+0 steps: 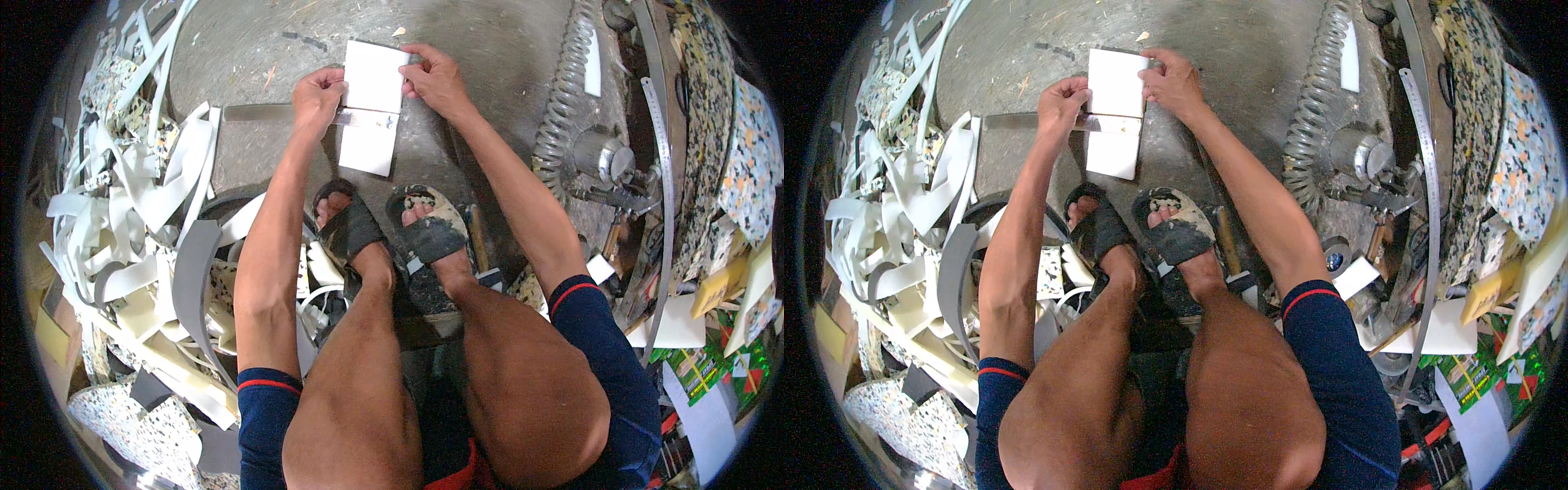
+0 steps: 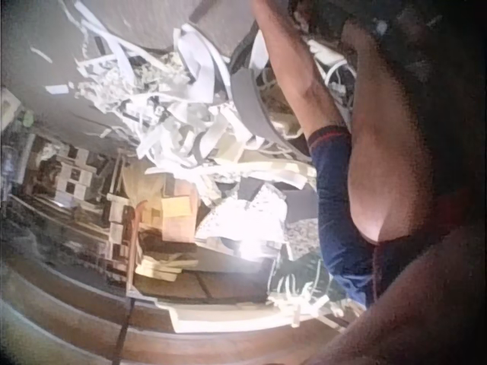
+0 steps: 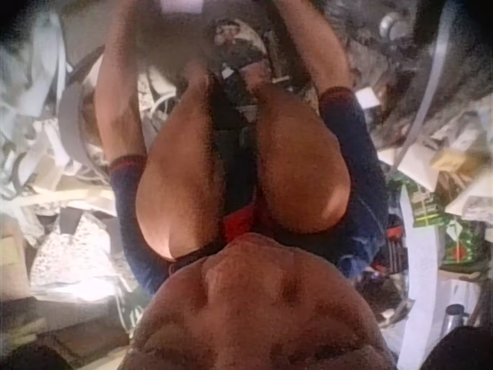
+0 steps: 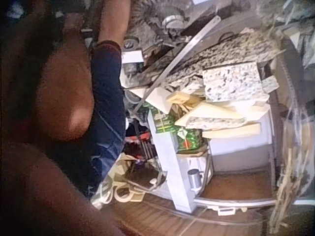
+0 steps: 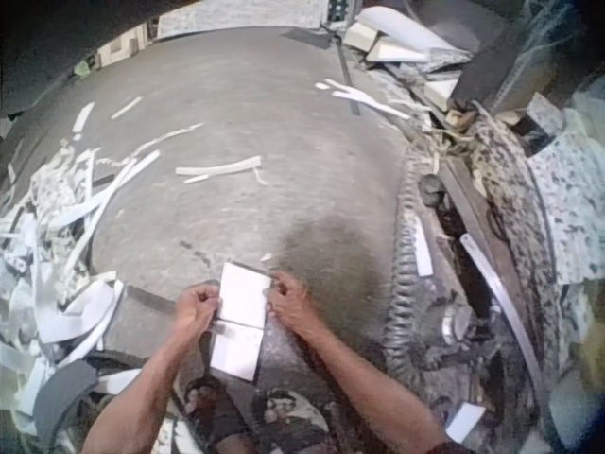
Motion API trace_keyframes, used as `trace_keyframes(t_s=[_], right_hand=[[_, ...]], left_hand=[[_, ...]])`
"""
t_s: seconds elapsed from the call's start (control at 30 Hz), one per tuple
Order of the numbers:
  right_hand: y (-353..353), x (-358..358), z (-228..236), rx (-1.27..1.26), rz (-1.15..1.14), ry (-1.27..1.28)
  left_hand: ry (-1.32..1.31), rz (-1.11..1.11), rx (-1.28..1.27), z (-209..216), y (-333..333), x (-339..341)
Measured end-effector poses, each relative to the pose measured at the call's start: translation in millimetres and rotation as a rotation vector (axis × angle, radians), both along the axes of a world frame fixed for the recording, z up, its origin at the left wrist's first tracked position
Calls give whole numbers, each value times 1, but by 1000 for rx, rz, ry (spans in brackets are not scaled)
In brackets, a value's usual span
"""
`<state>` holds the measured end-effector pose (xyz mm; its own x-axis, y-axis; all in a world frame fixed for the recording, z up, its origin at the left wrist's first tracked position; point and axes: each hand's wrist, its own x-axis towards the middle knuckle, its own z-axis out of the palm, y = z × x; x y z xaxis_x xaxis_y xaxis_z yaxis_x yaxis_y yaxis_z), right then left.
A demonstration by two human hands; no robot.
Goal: The person sits on the floor and assembles small rectangular pieces of material. They use a metal ruler to measure and align the pieces, a spray gun to apply adhesive, and a knife to trim excess material. The person handles white and speckled pieces, stacking them together.
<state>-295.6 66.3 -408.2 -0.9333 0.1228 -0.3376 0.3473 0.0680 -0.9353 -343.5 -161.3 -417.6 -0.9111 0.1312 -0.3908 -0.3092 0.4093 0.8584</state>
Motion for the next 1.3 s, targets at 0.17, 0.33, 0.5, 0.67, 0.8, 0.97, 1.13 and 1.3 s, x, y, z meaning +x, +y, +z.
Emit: trace_keyframes(t_s=[0.17,0.33,0.5,0.67,0.8,0.97,1.13,1.3], right_hand=[[4,-2,-5,9,-1,23],[3,0,-9,20,18,27],[5,2,-14,-7,-17,-8],[4,4,-8,-46,-12,-9],[5,6,-6,46,9,5],[3,5,-4,16,2,-10],[2,4,-6,17,-3,1],[10,0,-17,-32,-67,44]], left_hand=[[-6,49,-39,3,6,1],[83,8,-2,-1,2,3],[-52,35,-26,-4,5,2],[38,-6,-24,-10,0,1],[-48,9,-53,-7,1,2],[-24,5,-50,-9,0,1],[-1,-7,-23,-12,-2,0],[-23,-41,23,-3,3,-3]])
